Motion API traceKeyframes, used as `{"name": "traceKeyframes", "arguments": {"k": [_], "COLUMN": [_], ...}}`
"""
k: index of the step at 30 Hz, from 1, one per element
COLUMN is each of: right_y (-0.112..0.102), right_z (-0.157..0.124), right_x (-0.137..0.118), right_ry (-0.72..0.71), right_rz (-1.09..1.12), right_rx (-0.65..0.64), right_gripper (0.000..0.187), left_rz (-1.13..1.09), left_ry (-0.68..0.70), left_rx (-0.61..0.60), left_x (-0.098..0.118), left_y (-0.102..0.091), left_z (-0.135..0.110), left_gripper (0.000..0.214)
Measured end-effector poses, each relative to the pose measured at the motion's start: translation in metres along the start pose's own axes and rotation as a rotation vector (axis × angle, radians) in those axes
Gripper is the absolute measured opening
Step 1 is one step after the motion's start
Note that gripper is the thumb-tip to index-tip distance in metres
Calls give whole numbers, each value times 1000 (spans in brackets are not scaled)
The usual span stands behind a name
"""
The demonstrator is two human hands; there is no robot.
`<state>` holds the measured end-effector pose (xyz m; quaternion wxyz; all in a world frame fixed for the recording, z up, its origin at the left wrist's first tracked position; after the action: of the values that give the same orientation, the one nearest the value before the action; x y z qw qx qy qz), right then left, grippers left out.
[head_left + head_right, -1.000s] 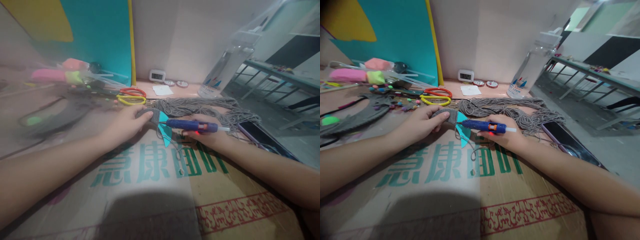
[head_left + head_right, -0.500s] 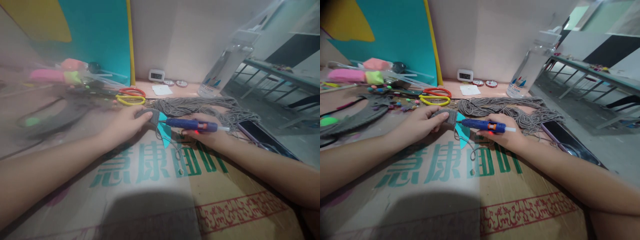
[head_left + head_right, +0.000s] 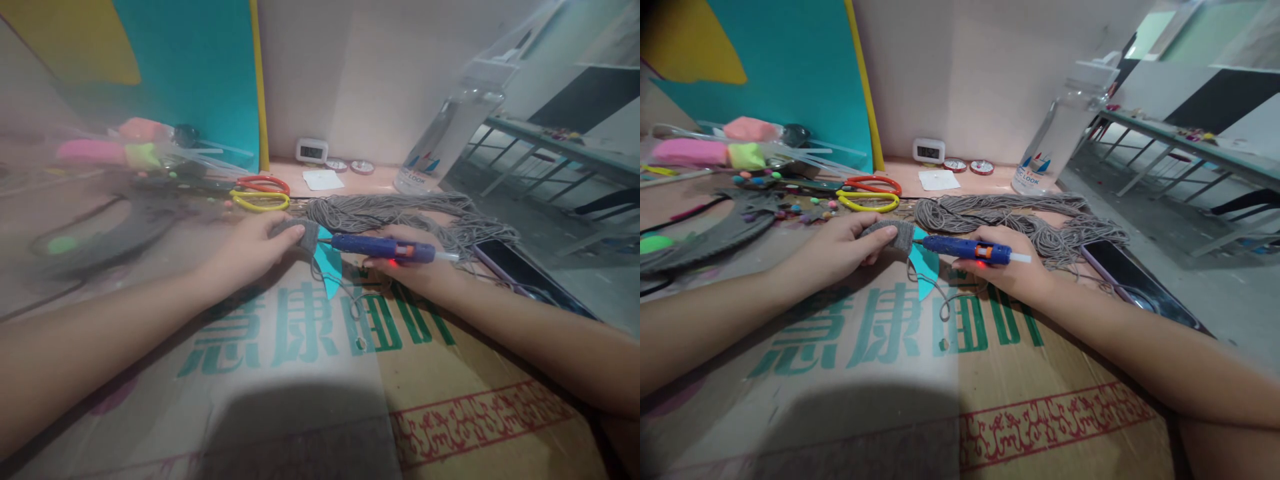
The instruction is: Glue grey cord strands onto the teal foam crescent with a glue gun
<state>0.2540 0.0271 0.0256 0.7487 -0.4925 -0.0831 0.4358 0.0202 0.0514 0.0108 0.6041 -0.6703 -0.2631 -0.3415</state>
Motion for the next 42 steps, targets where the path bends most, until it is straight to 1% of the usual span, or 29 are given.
{"name": "traceKeyframes", "arguments": {"k": [6, 14, 28, 37, 42], "right_y": [1, -1, -3, -3, -3], "right_z": [0, 0, 1, 1, 2], "right_x": [0, 2, 2, 3, 3], "right_ry": [14, 15, 47, 71, 97], "right_rz": [-2, -39, -34, -51, -43], "right_rx": [-15, 18, 54, 56, 56], "right_gripper": [22, 23, 20, 21, 21], "left_rz": [4, 17, -35, -70, -54], "left_ry": [7, -5, 19, 33, 29], "left_rx": [-6, -18, -25, -51, -54], "left_x": [2, 3, 2, 0, 1], "left_y": [1, 1, 3, 5, 4], "left_z": [0, 0, 1, 2, 1], "left_gripper": [30, 29, 30, 29, 28]}}
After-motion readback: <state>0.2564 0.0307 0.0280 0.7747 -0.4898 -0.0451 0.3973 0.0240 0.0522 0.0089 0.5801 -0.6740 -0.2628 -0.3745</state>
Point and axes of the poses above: each hand's wrist, its own z-axis towards the middle knuckle, its own y-axis out of the palm, x = y × z, the point moved 6 cm from there along z, towards the middle knuckle, and after that the axes turned 15 degrees about -y, right-handed, at the moved point
